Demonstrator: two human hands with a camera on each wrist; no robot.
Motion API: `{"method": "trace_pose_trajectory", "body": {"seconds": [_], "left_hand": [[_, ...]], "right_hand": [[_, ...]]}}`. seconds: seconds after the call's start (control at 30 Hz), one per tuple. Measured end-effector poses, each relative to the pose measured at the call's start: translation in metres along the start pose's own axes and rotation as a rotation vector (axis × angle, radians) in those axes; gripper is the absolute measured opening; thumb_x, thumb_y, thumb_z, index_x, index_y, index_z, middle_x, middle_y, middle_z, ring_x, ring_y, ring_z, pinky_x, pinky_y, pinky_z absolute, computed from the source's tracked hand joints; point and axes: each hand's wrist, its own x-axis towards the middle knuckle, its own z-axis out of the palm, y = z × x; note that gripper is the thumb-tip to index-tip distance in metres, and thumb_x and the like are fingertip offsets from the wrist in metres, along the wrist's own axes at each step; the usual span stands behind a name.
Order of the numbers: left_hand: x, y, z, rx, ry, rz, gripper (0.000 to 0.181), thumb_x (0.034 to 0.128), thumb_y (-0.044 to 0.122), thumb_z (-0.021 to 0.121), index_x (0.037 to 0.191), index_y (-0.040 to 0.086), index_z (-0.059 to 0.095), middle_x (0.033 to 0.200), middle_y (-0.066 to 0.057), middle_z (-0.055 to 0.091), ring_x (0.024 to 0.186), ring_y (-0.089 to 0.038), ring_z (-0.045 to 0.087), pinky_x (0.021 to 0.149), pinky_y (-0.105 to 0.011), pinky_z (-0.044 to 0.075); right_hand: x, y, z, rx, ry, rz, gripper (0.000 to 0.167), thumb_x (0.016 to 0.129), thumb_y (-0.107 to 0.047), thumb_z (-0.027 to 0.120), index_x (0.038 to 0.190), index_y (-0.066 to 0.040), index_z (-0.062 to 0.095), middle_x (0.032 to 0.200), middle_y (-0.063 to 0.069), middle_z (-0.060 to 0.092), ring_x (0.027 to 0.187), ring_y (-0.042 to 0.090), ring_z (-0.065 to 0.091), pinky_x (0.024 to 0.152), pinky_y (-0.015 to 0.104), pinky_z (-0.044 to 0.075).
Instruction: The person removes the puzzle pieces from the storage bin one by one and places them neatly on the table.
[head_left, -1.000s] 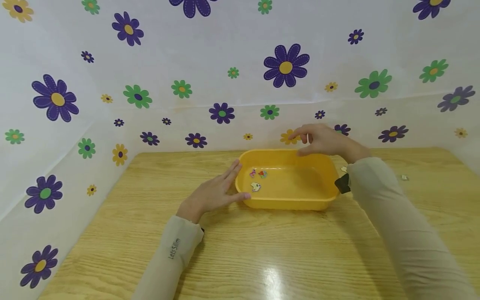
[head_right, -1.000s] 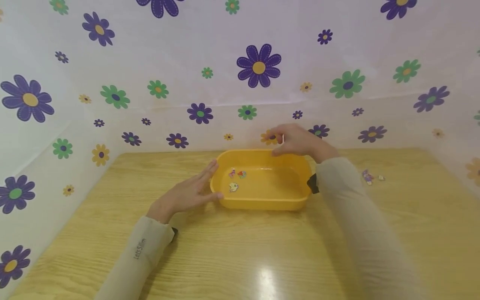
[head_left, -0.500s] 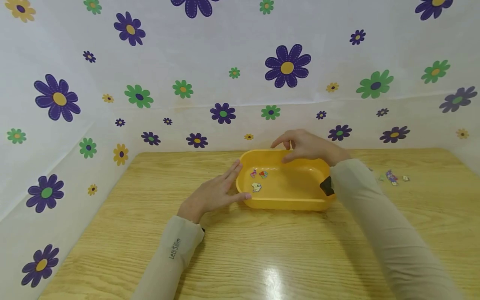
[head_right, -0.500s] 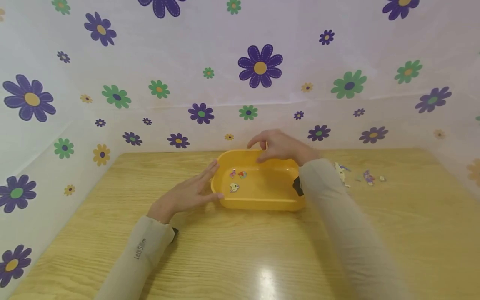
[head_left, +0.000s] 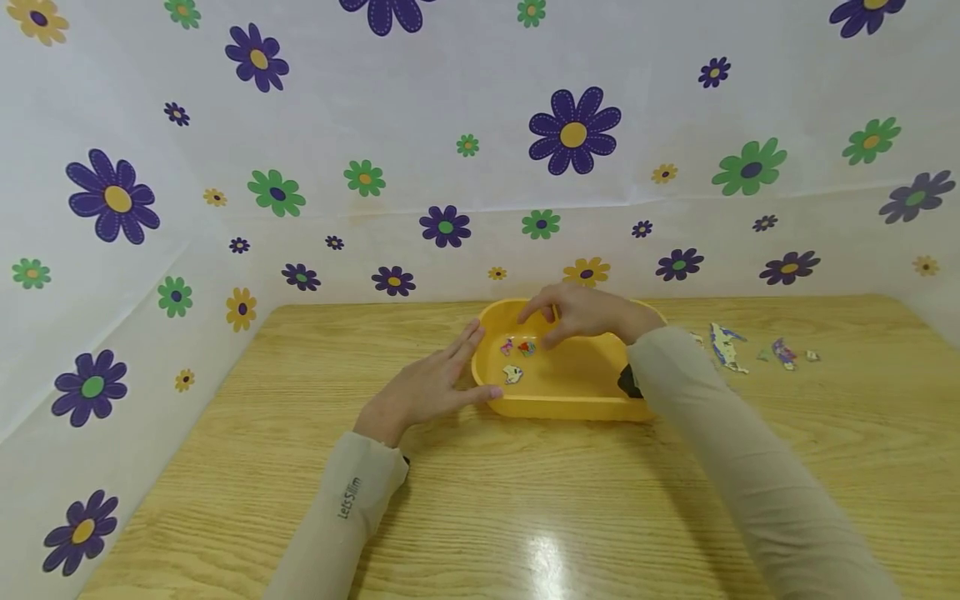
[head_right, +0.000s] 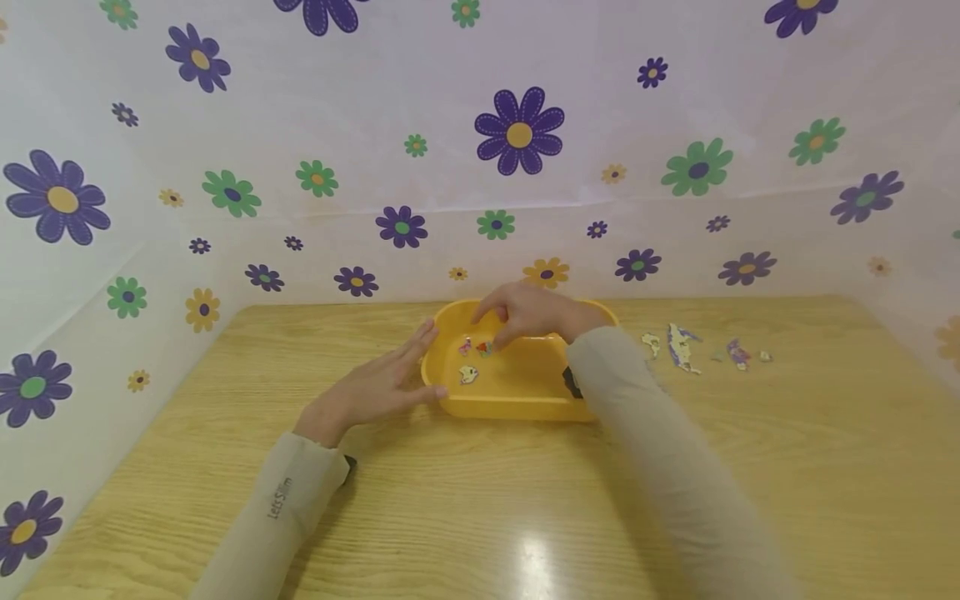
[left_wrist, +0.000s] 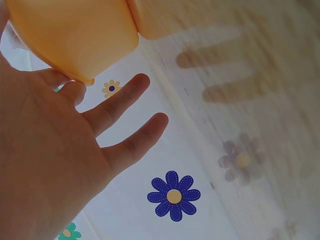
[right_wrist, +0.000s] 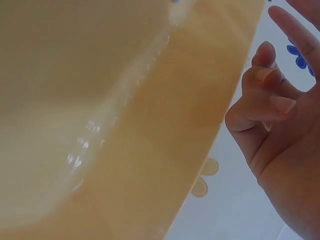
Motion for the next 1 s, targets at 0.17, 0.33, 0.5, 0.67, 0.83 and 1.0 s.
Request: {"method": "trace_pose_trajectory", "body": {"seconds": [0.17, 0.33, 0.5, 0.67, 0.83, 1.0], "left_hand": [[-0.001, 0.0, 0.0, 0.0, 0.0, 0.004, 0.1, 0.0941, 0.076, 0.042, 0.164, 0.016, 0.003, 0.17, 0.002, -0.004, 0.149, -0.033, 0.026, 0.116, -0.053, 0.032], [-0.001, 0.0, 0.0, 0.002, -0.002, -0.002, 0.1, 0.0941, 0.076, 0.042, 0.164, 0.017, 0.003, 0.169, 0.005, -0.006, 0.149, -0.034, 0.027, 0.114, -0.055, 0.034], [-0.001, 0.0, -0.001, 0.001, -0.004, 0.001, 0.1, 0.0936, 0.078, 0.041, 0.164, 0.018, 0.002, 0.169, 0.006, -0.007, 0.149, -0.033, 0.027, 0.115, -0.055, 0.034], [-0.001, 0.0, -0.001, 0.01, 0.005, 0.012, 0.099, 0.0947, 0.076, 0.042, 0.164, 0.017, 0.002, 0.169, 0.003, -0.005, 0.149, -0.033, 0.027, 0.115, -0.054, 0.034], [-0.001, -0.001, -0.001, 0.018, 0.013, 0.015, 0.099, 0.0952, 0.074, 0.043, 0.164, 0.015, 0.004, 0.169, 0.003, -0.004, 0.149, -0.032, 0.027, 0.115, -0.053, 0.034], [-0.001, -0.001, 0.001, 0.02, 0.016, 0.015, 0.099, 0.0948, 0.075, 0.043, 0.164, 0.016, 0.004, 0.169, 0.003, -0.004, 0.149, -0.032, 0.027, 0.115, -0.052, 0.034]], "right_hand": [[0.007, -0.002, 0.008, -0.019, -0.042, -0.009, 0.041, 0.082, -0.007, 0.079, 0.121, 0.0, 0.072, 0.087, 0.014, 0.056, 0.082, 0.022, 0.047, 0.069, 0.032, 0.039], [0.013, -0.004, 0.016, 0.005, -0.094, -0.026, 0.037, 0.082, -0.003, 0.079, 0.118, 0.001, 0.073, 0.087, 0.016, 0.057, 0.08, 0.02, 0.047, 0.068, 0.029, 0.04], [0.017, -0.007, 0.021, 0.005, -0.158, -0.028, 0.037, 0.083, -0.004, 0.079, 0.119, 0.001, 0.072, 0.087, 0.015, 0.059, 0.074, 0.017, 0.048, 0.066, 0.028, 0.041], [0.02, -0.004, 0.023, -0.033, -0.176, -0.035, 0.039, 0.082, -0.005, 0.079, 0.12, 0.001, 0.072, 0.087, 0.011, 0.061, 0.073, 0.014, 0.05, 0.067, 0.027, 0.043], [0.022, -0.005, 0.026, -0.058, -0.2, -0.011, 0.041, 0.082, -0.006, 0.079, 0.121, 0.0, 0.073, 0.088, 0.008, 0.064, 0.074, 0.014, 0.051, 0.069, 0.026, 0.045], [0.024, -0.009, 0.028, -0.069, -0.254, 0.047, 0.041, 0.081, -0.005, 0.079, 0.122, -0.002, 0.073, 0.08, 0.001, 0.057, 0.073, 0.014, 0.047, 0.066, 0.025, 0.041]]}}
